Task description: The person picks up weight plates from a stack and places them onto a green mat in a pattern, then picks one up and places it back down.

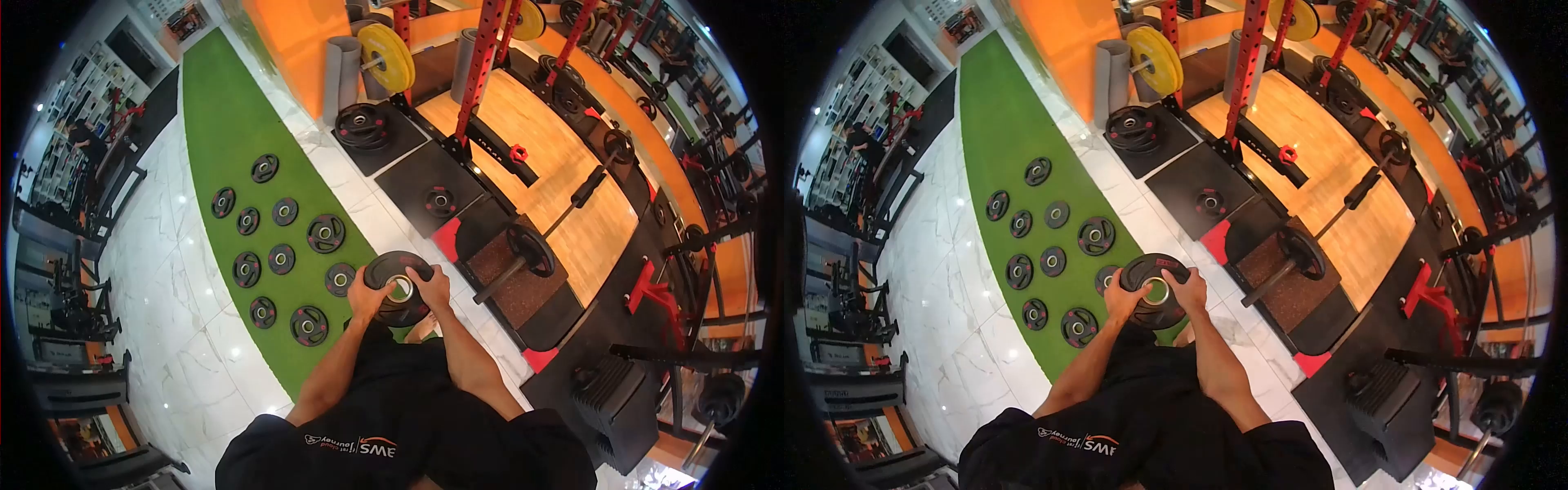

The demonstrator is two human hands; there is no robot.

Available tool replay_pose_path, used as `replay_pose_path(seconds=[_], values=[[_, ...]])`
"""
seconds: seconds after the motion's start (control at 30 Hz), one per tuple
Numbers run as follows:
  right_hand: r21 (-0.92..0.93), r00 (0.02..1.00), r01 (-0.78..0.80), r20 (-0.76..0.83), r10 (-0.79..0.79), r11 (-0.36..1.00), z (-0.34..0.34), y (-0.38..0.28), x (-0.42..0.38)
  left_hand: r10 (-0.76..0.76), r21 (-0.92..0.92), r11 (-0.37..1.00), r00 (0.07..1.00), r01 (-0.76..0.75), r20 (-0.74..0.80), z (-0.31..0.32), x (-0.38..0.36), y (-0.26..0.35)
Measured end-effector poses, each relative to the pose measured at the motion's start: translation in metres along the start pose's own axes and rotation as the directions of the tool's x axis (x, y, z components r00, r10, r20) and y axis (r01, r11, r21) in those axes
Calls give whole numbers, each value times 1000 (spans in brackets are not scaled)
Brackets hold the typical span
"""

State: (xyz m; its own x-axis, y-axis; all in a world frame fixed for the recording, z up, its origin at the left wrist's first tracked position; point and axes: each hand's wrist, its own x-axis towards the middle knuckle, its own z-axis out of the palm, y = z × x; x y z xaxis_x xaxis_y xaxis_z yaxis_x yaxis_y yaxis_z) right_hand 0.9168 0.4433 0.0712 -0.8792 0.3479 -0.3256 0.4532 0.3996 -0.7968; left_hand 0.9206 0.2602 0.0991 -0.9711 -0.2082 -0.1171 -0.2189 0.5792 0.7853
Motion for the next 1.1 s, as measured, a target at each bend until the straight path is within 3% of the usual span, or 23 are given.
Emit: replay_pose_path(seconds=[0.2,0.3,0.6,0.87,1.0,1.1], values=[[4,996,-31,-85,31,1000,-11,-1,36,146,55,988,989,-145,-18,35,46,12],[-15,988,-58,-141,55,998,-8,-1,61,60,-114,992,998,-62,-20,47,79,22],[7,942,-221,-257,215,975,7,-40,146,72,23,997,981,-78,180,80,211,40],[58,867,-349,-359,346,935,34,-34,180,135,112,976,923,-187,359,100,272,34],[121,833,-376,-390,392,919,29,-37,190,137,172,958,895,-228,425,116,286,39],[148,824,-285,-467,321,947,22,-34,198,173,194,939,879,-283,444,136,293,41]])
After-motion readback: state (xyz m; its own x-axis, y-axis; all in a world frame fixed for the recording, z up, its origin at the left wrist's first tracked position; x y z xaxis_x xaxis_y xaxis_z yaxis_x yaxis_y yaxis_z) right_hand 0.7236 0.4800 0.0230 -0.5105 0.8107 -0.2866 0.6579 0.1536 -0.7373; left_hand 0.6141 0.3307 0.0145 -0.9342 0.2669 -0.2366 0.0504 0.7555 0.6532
